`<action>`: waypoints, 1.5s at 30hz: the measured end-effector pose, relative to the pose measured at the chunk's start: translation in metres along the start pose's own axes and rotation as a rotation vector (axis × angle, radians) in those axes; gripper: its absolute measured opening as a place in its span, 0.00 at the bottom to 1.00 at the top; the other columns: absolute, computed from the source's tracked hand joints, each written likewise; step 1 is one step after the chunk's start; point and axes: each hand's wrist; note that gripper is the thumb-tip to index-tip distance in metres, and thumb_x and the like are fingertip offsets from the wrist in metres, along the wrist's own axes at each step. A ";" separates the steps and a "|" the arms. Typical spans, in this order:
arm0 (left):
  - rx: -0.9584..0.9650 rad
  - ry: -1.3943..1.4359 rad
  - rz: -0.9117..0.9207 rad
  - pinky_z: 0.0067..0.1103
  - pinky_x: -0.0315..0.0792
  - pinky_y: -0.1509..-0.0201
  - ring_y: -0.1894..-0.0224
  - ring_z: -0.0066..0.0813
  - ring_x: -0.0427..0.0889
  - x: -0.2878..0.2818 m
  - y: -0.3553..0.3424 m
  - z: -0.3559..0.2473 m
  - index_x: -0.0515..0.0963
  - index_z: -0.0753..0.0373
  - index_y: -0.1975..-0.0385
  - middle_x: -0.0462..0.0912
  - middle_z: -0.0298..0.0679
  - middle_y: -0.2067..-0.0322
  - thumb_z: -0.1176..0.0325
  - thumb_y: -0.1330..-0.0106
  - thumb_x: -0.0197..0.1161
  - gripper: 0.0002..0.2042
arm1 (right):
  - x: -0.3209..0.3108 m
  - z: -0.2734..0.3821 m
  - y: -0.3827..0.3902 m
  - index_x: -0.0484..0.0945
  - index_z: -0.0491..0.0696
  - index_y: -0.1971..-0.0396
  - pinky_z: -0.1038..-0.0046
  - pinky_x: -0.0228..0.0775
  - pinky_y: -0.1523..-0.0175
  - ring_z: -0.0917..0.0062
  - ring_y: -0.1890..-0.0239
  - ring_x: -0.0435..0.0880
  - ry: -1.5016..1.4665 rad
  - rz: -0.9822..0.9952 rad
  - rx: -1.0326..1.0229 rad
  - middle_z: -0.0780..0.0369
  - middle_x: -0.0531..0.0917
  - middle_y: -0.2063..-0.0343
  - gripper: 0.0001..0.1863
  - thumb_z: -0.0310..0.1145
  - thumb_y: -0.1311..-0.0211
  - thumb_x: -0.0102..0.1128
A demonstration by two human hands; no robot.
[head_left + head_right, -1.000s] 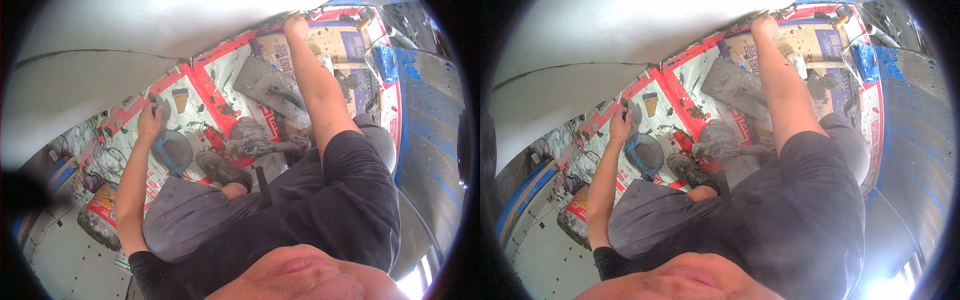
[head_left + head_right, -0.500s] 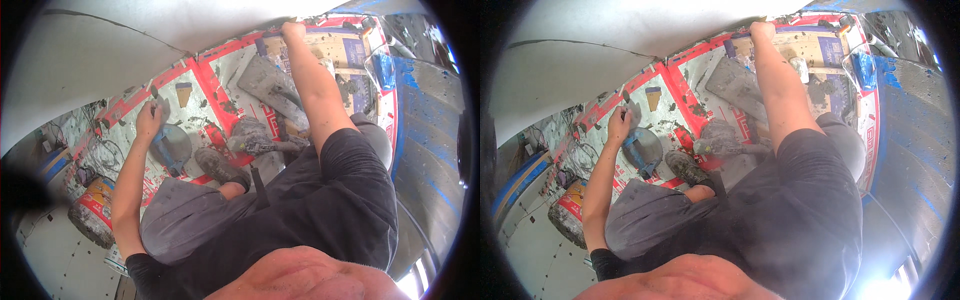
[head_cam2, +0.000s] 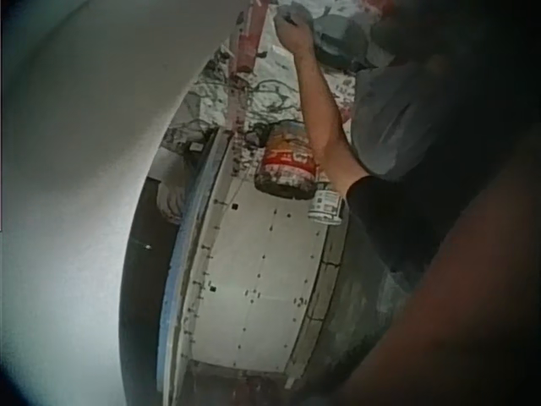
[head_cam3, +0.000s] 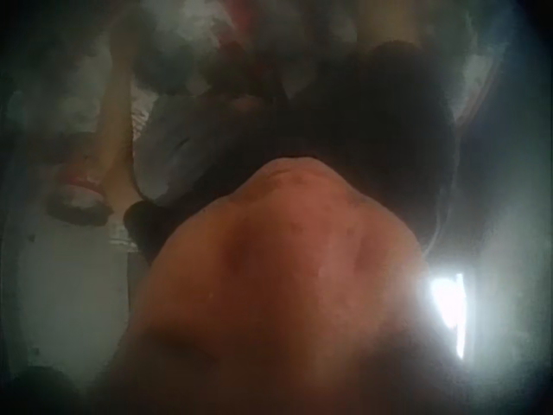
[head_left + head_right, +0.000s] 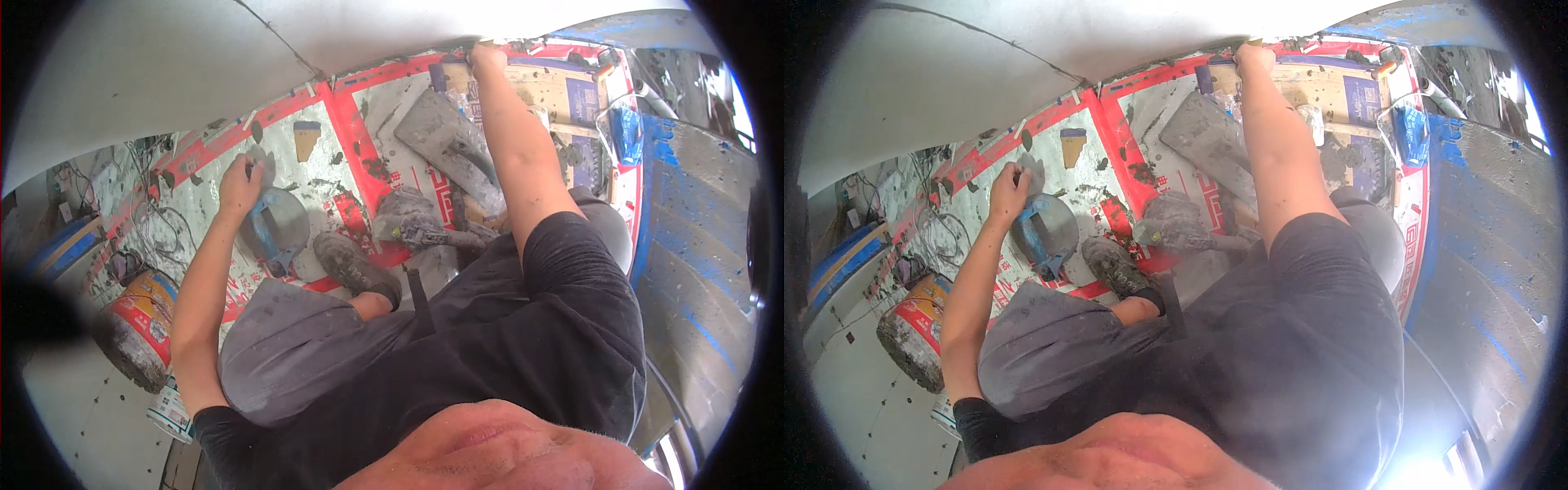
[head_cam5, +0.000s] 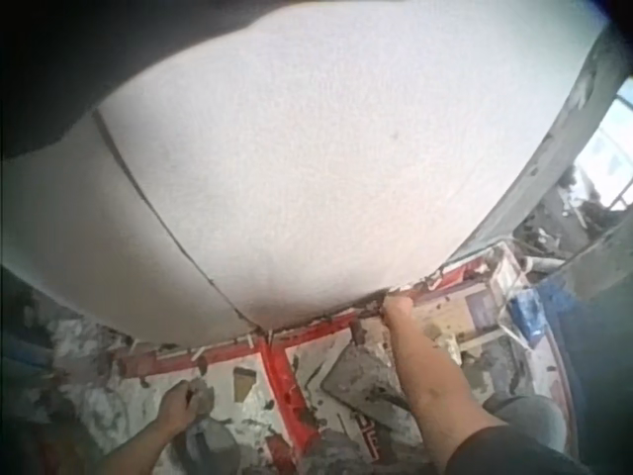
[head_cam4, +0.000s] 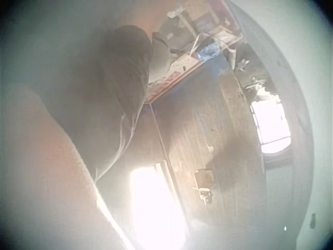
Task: The person installs a tile on the wall using a tile vibration tool, wipes the tile surface and joints with a cloth, and removes excess mortar from the seams.
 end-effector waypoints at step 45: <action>-0.020 0.042 -0.027 0.38 0.76 0.56 0.62 0.52 0.85 -0.007 0.002 -0.013 0.76 0.65 0.59 0.85 0.51 0.66 0.56 0.31 0.62 0.16 | 0.043 0.078 0.136 0.86 0.40 0.61 0.59 0.77 0.42 0.52 0.49 0.86 -0.188 0.022 -0.168 0.44 0.86 0.57 0.19 0.37 0.48 0.59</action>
Point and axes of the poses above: each hand's wrist, its own y-axis away from the middle knuckle, its own x-axis out of the palm, z = x × y
